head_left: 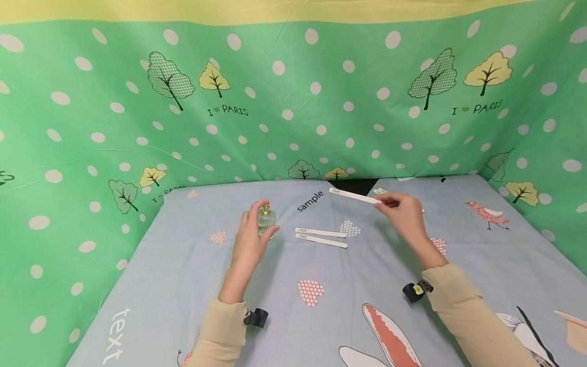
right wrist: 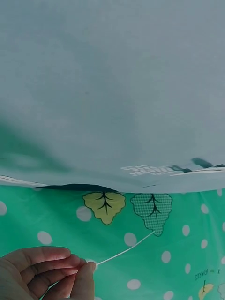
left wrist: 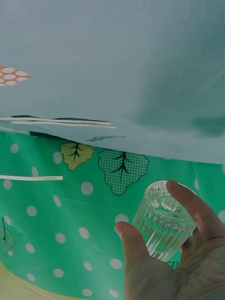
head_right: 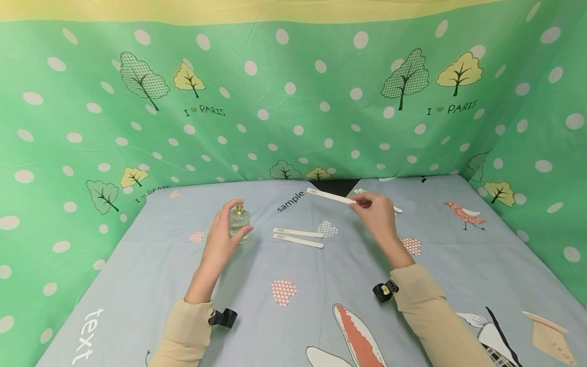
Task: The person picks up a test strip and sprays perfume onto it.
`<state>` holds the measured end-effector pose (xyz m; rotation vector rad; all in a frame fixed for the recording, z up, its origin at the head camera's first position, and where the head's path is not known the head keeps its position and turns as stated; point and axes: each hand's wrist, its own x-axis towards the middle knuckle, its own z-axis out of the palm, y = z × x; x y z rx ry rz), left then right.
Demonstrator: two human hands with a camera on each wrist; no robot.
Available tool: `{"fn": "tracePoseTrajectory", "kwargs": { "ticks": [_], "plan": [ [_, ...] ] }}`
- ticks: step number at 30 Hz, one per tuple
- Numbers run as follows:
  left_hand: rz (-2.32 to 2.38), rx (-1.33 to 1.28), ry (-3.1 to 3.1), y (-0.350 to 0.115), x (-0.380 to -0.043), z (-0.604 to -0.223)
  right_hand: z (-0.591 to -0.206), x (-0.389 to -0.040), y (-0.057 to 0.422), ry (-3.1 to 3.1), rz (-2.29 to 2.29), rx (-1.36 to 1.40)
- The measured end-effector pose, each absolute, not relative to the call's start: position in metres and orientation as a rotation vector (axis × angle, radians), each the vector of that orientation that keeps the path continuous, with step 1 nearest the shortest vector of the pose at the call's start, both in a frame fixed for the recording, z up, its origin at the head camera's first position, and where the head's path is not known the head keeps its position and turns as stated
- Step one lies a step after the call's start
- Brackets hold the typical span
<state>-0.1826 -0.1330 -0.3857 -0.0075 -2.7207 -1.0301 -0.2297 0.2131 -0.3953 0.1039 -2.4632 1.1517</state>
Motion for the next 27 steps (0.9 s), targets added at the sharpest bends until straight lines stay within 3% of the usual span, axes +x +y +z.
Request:
{"fn": "tracePoseTrajectory", "kwargs": {
  "ticks": [27],
  "plan": [
    [-1.045,-0.002,-2.73,-0.134,-0.182,-0.384,-0.404,-0.232,0.248,-2.537,1.114,-0.037]
  ]
}}
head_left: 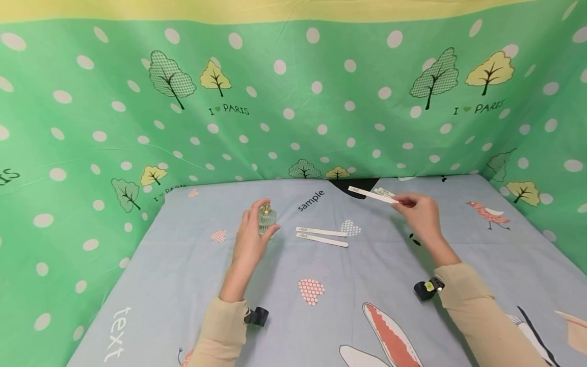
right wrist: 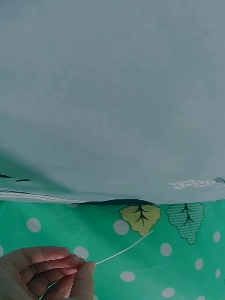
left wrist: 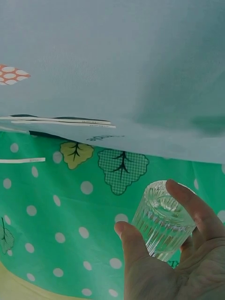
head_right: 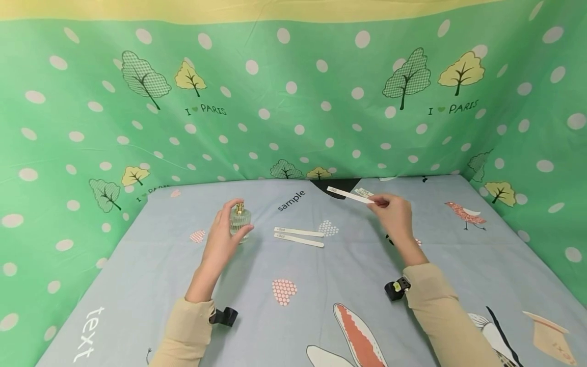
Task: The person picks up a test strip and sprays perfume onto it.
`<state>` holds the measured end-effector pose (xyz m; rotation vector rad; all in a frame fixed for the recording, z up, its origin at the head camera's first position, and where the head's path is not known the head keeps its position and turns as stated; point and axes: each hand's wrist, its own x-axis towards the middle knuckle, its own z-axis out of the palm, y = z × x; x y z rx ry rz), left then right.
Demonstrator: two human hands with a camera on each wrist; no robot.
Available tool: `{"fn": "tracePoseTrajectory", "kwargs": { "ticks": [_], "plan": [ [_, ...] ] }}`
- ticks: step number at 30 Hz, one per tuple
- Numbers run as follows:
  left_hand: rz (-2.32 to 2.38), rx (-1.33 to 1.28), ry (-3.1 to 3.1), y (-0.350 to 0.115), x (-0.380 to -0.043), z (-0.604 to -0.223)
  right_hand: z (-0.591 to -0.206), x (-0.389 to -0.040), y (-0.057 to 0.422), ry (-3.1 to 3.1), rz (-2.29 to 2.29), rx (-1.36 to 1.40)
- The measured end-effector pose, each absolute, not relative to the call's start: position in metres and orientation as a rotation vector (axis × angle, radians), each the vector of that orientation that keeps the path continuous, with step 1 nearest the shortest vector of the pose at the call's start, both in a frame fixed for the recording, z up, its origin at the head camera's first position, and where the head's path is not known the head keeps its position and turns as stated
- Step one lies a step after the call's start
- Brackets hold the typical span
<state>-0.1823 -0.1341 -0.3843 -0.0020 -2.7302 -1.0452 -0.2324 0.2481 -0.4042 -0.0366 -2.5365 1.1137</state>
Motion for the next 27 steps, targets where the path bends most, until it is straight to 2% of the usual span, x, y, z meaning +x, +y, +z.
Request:
{"fn": "tracePoseTrajectory", "kwargs": {
  "ticks": [27],
  "plan": [
    [-1.045,-0.014,-2.724,-0.133,-0.181,-0.386,-0.42,-0.235,0.278,-2.67,1.017,-0.238]
  ]
}}
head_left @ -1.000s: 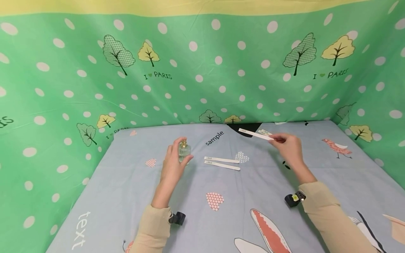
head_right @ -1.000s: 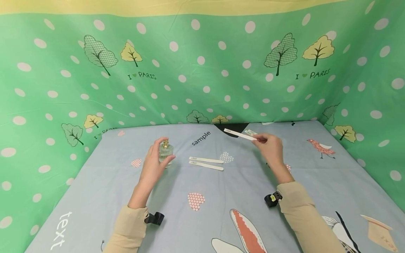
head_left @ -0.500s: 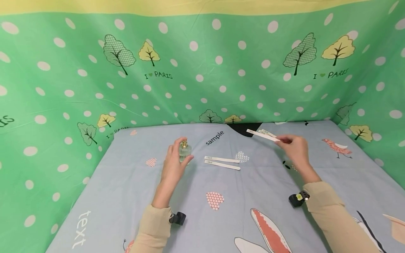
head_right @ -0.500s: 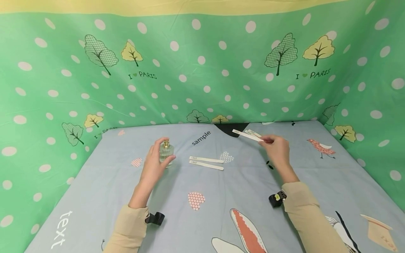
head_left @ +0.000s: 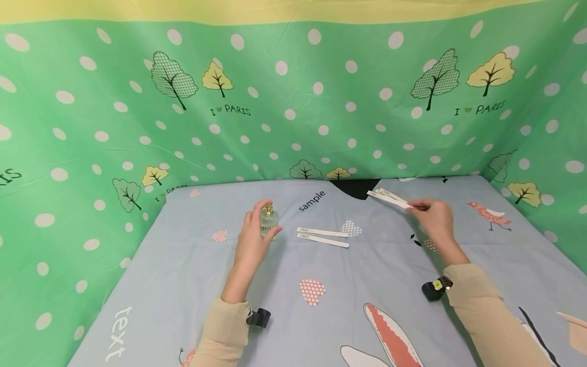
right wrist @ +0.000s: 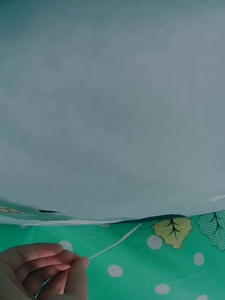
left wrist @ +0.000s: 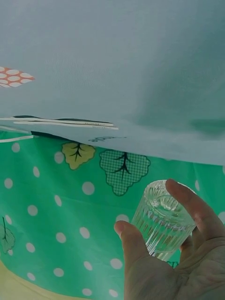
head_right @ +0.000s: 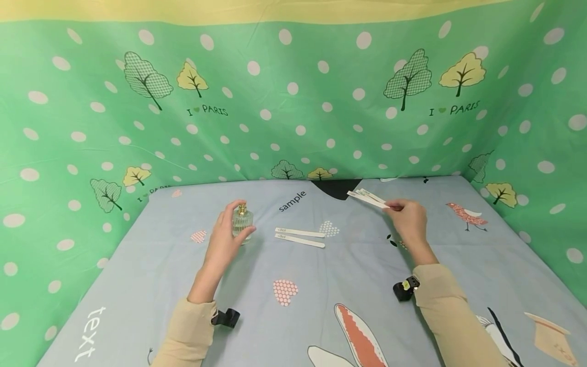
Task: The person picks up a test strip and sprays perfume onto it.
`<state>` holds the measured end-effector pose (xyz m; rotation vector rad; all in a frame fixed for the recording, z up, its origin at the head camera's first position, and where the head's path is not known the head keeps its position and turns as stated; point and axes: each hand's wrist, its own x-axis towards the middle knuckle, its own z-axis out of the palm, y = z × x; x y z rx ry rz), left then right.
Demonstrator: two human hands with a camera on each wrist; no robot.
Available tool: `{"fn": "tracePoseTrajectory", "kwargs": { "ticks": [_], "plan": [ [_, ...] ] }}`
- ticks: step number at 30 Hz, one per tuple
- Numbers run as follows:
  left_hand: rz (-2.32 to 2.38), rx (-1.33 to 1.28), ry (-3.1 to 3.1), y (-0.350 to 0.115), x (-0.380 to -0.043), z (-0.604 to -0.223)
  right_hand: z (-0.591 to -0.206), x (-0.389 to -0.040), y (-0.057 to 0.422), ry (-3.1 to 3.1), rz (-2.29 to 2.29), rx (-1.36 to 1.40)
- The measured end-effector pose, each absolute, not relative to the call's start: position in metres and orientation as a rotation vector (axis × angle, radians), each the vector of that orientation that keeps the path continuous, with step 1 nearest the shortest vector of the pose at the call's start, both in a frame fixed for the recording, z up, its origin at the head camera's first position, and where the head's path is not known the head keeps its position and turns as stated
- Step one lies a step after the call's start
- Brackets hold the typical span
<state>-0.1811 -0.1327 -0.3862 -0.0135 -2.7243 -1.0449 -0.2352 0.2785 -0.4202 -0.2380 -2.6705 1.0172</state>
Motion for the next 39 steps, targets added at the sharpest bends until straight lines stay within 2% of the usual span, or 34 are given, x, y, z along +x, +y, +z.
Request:
{"fn": "tracePoseTrajectory", "kwargs": {
  "ticks": [30,39],
  "plan": [
    [-1.064,-0.009,-2.715,-0.133,-0.1797,-0.386,-0.4177,-0.229,0.2881,-2.868,0.926,-0.369],
    [-1.066,-0.016,-2.716,-0.1325,-0.1794,-0.385,-0.4148,-0.2277,0.2856,-2.843,0.942,-0.307]
  ]
}}
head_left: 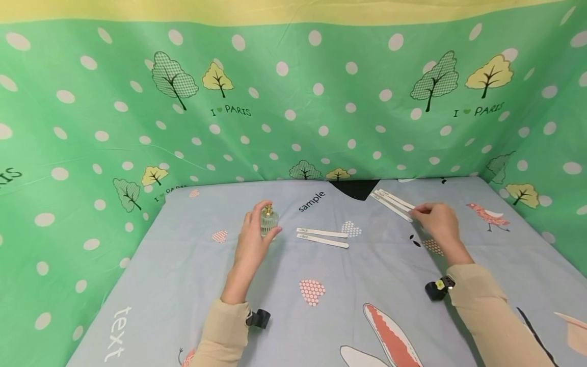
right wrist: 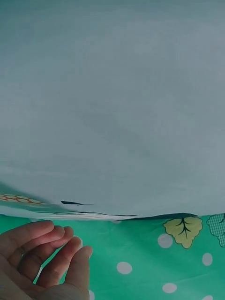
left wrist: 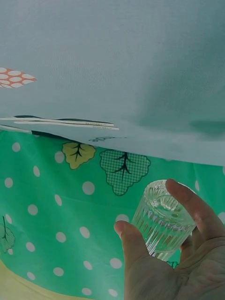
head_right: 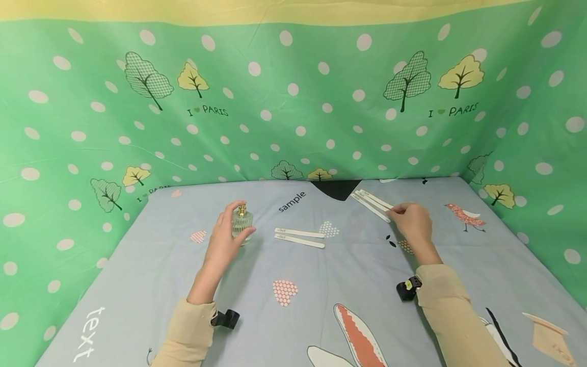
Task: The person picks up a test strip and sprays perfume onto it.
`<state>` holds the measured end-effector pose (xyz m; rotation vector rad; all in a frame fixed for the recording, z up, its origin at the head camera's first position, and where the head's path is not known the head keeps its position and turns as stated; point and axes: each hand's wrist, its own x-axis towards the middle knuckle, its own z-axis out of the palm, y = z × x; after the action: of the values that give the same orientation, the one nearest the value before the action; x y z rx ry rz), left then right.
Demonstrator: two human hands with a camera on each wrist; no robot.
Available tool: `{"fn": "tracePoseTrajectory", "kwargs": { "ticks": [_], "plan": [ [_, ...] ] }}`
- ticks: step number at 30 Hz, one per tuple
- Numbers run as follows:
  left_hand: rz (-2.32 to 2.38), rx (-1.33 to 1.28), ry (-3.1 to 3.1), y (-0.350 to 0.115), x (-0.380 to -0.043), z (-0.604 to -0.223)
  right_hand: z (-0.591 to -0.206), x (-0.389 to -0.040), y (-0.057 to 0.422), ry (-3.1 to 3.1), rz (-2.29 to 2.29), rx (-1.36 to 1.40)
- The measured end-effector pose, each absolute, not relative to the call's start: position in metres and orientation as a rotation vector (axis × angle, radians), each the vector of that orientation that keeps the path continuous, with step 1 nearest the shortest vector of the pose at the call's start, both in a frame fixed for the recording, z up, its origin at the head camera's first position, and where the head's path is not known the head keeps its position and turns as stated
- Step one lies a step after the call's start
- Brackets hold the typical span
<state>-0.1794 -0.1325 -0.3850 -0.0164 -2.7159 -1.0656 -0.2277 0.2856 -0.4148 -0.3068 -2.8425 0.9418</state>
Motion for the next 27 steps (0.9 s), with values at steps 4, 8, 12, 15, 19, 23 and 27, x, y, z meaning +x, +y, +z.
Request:
{"fn": "tracePoseTrajectory", "kwargs": {
  "ticks": [4,8,12,15,19,23,27],
  "plan": [
    [-1.066,-0.017,-2.715,-0.133,-0.179,-0.385,-0.414,-0.228,0.283,-2.824,0.957,-0.29],
    [-1.066,-0.016,-2.714,-0.133,-0.179,-0.384,-0.414,-0.229,0.281,-2.81,0.972,-0.278],
    [-1.065,-0.019,-2.711,-0.134,-0.179,-0.385,-0.416,-0.231,0.279,-2.805,0.98,-0.265],
    [-1.063,-0.028,-2.709,-0.134,-0.179,-0.385,-0.416,-0.23,0.277,-2.801,0.977,-0.259],
    [-1.06,-0.035,-2.71,-0.134,-0.178,-0.385,-0.414,-0.23,0.273,-2.788,0.98,-0.236],
    [-1.059,-0.035,-2.71,-0.134,-0.178,-0.385,-0.412,-0.229,0.27,-2.784,0.978,-0.208],
    [-1.056,-0.034,-2.713,-0.134,-0.178,-0.385,-0.41,-0.229,0.267,-2.786,0.975,-0.193]
  ]
}}
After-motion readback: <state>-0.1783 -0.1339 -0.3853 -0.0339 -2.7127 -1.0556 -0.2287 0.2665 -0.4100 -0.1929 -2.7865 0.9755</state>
